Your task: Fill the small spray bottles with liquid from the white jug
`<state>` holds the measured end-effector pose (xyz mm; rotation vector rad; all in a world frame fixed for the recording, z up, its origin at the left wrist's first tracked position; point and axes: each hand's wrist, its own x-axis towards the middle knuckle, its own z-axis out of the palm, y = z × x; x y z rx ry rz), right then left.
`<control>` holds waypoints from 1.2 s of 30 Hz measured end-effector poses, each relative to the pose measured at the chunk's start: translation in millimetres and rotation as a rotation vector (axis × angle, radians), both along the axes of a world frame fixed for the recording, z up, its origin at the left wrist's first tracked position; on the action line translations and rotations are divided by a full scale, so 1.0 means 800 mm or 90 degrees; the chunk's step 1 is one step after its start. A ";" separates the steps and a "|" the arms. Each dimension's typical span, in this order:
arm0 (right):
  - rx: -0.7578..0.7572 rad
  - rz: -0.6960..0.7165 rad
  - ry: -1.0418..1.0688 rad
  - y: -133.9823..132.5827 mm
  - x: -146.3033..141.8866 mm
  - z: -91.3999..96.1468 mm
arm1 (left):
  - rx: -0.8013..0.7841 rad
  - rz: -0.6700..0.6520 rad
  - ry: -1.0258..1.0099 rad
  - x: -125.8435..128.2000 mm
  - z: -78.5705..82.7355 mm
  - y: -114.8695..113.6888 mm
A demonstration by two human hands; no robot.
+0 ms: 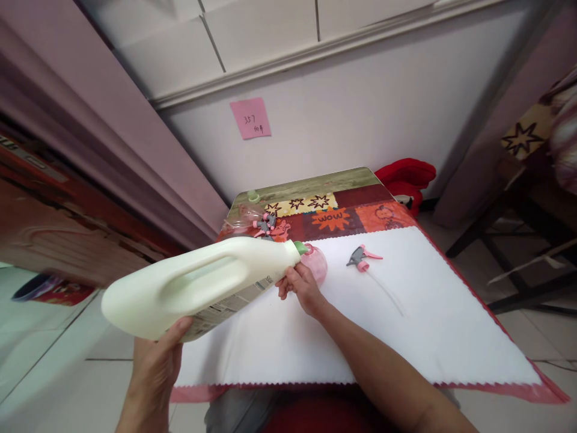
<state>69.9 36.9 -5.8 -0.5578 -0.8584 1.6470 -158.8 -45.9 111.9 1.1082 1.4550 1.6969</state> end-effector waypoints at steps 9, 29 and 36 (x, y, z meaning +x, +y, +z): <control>-0.001 0.002 -0.006 -0.001 0.001 0.004 | -0.008 0.002 0.011 0.001 -0.001 0.000; -0.005 0.007 -0.004 -0.001 0.002 0.004 | 0.006 0.006 0.006 -0.002 -0.006 0.001; 0.000 0.003 -0.009 -0.001 0.002 0.003 | 0.015 -0.004 -0.002 0.000 -0.006 0.001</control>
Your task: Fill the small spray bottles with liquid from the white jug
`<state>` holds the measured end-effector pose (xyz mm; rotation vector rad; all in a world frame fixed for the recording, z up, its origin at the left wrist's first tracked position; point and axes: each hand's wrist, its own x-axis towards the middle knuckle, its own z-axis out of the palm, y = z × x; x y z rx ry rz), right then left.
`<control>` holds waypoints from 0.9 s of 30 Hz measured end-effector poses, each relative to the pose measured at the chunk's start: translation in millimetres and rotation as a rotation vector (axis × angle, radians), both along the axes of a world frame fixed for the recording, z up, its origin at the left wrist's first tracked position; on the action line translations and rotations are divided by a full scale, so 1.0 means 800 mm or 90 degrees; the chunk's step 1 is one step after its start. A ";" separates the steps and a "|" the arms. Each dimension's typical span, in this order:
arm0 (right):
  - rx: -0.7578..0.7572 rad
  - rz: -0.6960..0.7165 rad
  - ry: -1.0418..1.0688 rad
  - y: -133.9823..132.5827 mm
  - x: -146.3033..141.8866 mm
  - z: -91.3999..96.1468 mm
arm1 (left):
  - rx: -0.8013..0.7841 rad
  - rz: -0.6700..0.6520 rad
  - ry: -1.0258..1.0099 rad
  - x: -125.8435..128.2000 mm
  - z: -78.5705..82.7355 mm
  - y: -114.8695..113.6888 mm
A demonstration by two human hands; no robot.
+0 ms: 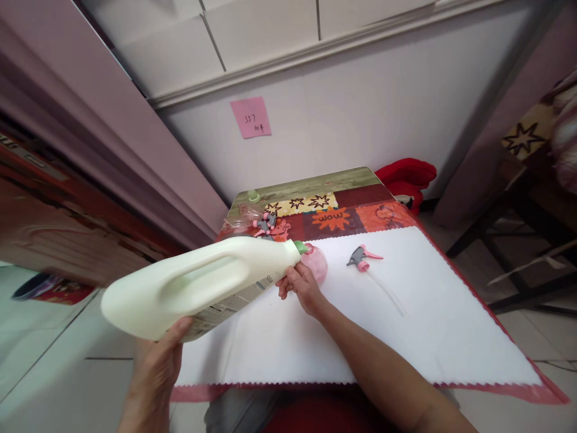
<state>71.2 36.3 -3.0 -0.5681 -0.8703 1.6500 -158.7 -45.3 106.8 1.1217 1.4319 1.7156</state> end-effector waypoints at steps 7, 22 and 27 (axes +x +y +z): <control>-0.005 0.002 -0.003 -0.001 0.001 0.002 | 0.000 0.004 -0.010 -0.003 -0.002 -0.001; 0.000 0.003 0.001 0.000 0.001 0.000 | -0.006 0.015 0.012 -0.005 -0.001 0.001; 0.001 0.005 0.006 0.000 0.001 0.001 | -0.005 0.014 0.016 -0.001 0.004 0.000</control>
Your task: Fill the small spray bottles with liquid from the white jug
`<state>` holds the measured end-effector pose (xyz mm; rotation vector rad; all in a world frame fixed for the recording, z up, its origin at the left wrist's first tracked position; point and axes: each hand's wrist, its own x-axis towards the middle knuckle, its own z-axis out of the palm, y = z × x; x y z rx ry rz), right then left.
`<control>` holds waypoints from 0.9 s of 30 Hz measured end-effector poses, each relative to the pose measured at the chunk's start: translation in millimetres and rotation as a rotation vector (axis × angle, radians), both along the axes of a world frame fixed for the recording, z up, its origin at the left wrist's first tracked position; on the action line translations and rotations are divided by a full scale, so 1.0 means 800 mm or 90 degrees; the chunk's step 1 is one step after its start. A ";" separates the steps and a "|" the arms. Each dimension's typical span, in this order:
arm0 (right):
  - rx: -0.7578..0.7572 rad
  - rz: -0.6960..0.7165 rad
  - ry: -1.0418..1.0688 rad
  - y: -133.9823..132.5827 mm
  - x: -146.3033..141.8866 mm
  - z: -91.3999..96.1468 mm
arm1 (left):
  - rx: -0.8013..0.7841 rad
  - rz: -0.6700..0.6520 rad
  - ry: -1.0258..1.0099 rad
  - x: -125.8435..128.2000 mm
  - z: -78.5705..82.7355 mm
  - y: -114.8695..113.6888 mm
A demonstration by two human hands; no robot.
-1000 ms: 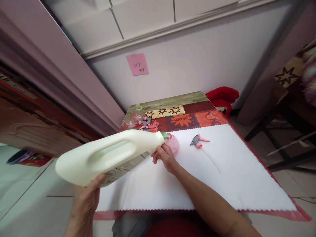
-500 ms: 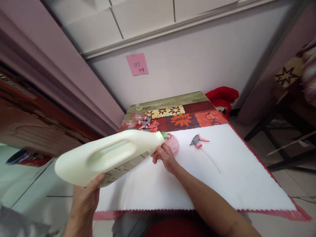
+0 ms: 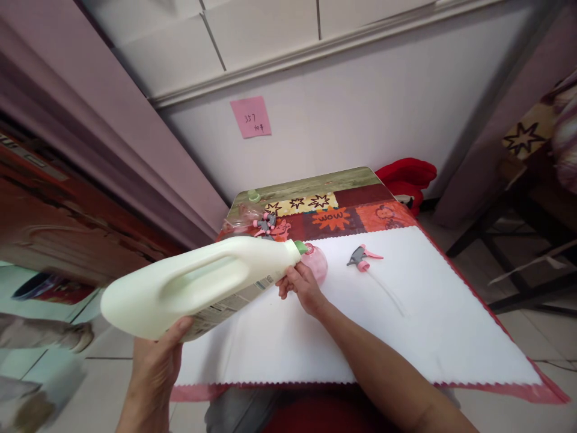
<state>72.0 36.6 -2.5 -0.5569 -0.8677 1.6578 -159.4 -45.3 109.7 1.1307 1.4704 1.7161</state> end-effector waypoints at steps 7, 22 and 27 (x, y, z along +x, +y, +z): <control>-0.008 -0.002 -0.001 0.000 -0.001 0.000 | -0.004 -0.003 -0.012 0.001 0.002 0.001; -0.006 -0.005 0.006 0.000 -0.002 -0.002 | 0.010 -0.014 -0.020 0.000 0.002 0.001; -0.003 -0.001 0.003 0.000 -0.001 -0.002 | 0.012 -0.004 -0.013 0.001 0.002 0.001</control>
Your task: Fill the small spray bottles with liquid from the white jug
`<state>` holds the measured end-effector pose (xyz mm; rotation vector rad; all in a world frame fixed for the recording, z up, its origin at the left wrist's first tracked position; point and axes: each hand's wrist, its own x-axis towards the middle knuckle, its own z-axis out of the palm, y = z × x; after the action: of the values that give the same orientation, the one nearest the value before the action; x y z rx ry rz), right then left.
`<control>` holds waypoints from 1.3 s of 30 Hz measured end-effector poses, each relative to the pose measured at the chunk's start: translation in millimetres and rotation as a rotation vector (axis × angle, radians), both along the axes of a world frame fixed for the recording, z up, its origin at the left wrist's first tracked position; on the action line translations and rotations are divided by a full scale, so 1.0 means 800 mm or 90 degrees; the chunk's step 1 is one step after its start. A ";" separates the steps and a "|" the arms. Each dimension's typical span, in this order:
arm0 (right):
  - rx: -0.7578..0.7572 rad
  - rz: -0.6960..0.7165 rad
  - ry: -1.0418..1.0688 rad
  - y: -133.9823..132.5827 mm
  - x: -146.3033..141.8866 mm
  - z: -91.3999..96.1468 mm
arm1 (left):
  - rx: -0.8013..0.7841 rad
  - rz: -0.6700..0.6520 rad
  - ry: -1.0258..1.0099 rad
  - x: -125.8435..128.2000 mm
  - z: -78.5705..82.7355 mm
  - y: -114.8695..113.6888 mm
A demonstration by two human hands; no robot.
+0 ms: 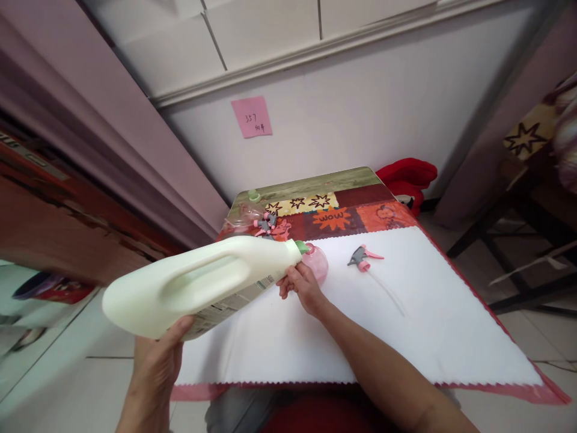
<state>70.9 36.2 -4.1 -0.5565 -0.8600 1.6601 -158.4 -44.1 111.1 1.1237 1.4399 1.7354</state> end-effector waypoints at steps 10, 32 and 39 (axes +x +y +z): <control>0.004 -0.003 0.007 0.003 -0.002 -0.004 | 0.009 0.000 0.015 -0.002 -0.003 0.001; 0.000 -0.001 0.000 0.002 -0.001 -0.002 | -0.007 0.007 0.018 -0.003 -0.005 0.001; 0.001 -0.003 -0.004 0.002 0.000 -0.002 | -0.006 0.011 0.011 -0.003 -0.005 0.001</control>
<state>70.5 37.7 -5.5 -0.5633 -0.8641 1.6535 -161.0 -43.0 106.8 1.1276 1.4713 1.7319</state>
